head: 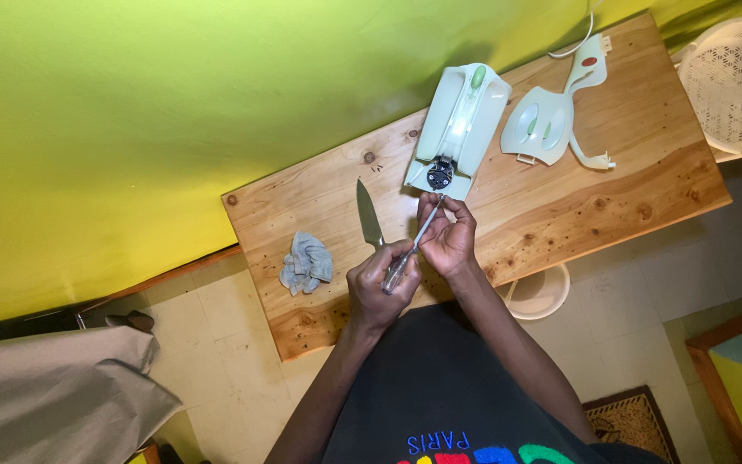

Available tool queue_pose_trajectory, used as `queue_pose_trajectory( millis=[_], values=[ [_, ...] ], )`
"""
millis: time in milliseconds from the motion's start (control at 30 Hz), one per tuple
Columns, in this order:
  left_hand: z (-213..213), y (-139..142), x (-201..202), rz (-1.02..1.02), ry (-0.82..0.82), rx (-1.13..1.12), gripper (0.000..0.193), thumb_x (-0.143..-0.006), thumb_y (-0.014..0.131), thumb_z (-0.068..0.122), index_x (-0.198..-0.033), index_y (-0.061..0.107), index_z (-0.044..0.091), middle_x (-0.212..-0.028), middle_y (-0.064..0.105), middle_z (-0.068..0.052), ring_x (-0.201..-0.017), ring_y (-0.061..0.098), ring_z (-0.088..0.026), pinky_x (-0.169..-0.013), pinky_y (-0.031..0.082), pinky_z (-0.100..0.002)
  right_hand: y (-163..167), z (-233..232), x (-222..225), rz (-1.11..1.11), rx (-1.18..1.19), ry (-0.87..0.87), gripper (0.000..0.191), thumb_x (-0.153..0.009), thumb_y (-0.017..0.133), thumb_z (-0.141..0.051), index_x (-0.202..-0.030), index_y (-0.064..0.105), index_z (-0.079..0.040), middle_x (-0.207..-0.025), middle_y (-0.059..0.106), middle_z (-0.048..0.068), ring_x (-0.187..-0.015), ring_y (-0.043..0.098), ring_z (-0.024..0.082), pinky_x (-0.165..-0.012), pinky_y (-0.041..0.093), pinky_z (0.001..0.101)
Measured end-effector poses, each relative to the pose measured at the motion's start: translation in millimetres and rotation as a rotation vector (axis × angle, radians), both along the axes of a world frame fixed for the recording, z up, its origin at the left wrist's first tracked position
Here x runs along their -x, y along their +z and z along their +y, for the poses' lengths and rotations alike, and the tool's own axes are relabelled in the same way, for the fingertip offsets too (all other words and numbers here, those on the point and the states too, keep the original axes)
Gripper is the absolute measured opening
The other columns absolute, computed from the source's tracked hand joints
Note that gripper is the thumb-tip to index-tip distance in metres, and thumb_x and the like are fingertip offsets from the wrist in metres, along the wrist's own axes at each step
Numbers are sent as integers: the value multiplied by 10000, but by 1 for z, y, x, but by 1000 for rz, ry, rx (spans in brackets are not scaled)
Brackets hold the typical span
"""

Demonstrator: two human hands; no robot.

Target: The person services a small white electric appliance on a wooden table. They hold the appliance body steady and use a screwdriver to unscrew and remove a dark component from its base, then work the part and reposition the appliance while continuing to drive screws with the screwdriver.

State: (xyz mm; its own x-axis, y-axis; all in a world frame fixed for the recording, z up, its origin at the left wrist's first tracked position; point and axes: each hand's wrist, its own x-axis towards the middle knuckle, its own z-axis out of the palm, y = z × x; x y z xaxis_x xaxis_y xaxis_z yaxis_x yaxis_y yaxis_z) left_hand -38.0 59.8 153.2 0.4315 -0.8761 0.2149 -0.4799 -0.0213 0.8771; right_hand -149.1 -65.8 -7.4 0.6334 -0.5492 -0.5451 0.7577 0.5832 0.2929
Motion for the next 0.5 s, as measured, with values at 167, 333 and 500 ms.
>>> queue_pose_trajectory(
  millis=[167,333,500],
  values=[
    [1,-3,-1,-9,-27,2,225,-859,745,59,-1070,721,-14,-986,776,-173,-827,790,-217,-707,630,-319,1,0,-4,26,31,-26,175,-907,679,-88,-990,645,62,-1024,705,156,-1048,712,266,-874,642,278],
    [1,-5,-1,-2,-22,26,222,-855,748,52,-1064,721,-15,-1034,778,-182,-870,796,-233,-743,638,-324,-1,-2,-5,-6,30,-18,176,-907,680,-93,-985,648,62,-1025,706,156,-1048,712,260,-866,643,273],
    [-1,-4,-3,29,-62,-36,235,-856,739,56,-1081,721,-9,-1051,772,-179,-854,796,-223,-720,646,-310,-3,-2,-5,24,70,-17,185,-895,690,-101,-973,648,61,-1016,709,155,-1043,714,255,-871,644,273]
  ],
)
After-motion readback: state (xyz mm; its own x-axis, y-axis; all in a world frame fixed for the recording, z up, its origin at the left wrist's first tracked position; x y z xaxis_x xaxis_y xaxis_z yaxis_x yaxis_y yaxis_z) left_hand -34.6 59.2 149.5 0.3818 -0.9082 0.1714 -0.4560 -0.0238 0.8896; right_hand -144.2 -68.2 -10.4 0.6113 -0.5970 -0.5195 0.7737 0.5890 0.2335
